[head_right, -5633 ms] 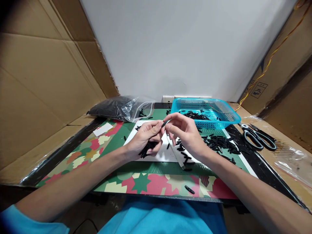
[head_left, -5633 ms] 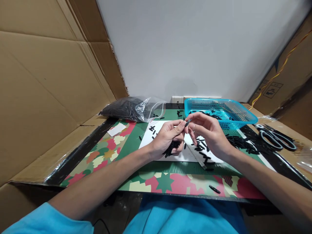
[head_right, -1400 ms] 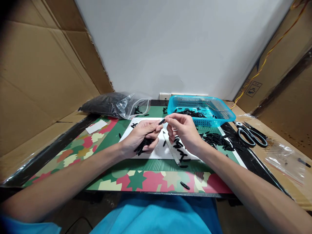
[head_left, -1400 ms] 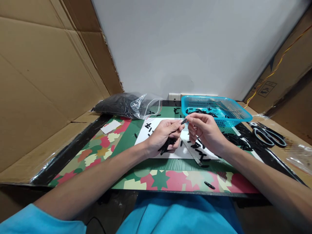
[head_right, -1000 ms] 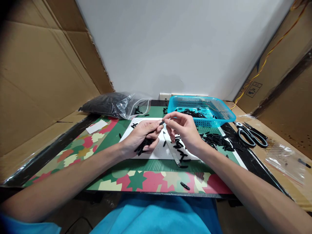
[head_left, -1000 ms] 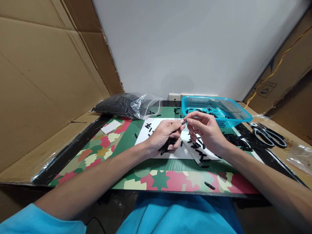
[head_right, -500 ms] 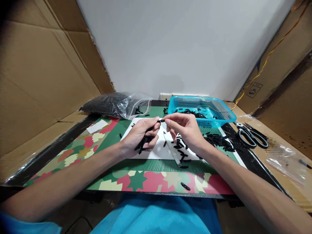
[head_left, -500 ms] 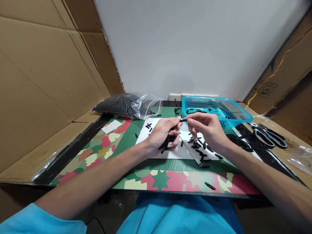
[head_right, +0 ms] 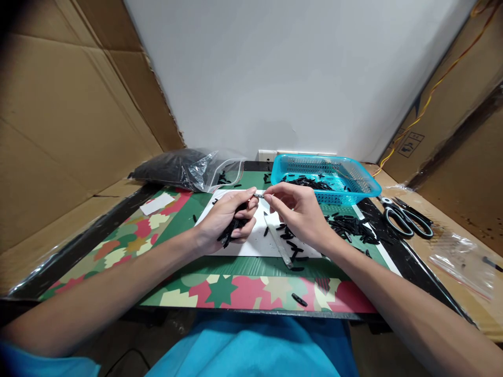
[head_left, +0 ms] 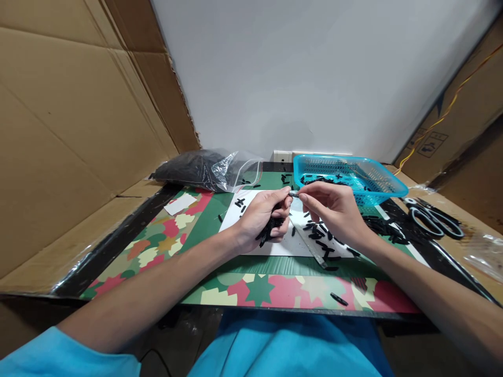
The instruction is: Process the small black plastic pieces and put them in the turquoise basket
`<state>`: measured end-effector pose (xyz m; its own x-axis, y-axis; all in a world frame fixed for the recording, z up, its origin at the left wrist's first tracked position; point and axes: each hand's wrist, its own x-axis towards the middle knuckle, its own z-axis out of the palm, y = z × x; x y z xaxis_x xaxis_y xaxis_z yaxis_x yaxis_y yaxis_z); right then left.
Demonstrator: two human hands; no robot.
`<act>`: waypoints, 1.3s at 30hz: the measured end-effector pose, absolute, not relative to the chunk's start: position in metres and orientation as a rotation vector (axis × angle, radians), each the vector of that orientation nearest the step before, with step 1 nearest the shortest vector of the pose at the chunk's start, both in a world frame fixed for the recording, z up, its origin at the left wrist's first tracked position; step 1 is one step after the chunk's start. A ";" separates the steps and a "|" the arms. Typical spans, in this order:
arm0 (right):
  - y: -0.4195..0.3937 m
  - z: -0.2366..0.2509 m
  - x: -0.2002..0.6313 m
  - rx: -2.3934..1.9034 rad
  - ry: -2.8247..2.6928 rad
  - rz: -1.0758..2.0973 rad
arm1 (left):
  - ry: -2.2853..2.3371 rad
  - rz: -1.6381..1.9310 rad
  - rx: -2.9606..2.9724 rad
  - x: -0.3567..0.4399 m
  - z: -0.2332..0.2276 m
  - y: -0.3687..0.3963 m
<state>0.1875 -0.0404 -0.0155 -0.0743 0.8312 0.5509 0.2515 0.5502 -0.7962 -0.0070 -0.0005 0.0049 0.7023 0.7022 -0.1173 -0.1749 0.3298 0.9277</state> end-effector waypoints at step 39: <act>-0.045 -0.008 0.181 -0.977 -2.101 0.492 | 0.698 0.310 1.069 -0.001 -0.013 -0.003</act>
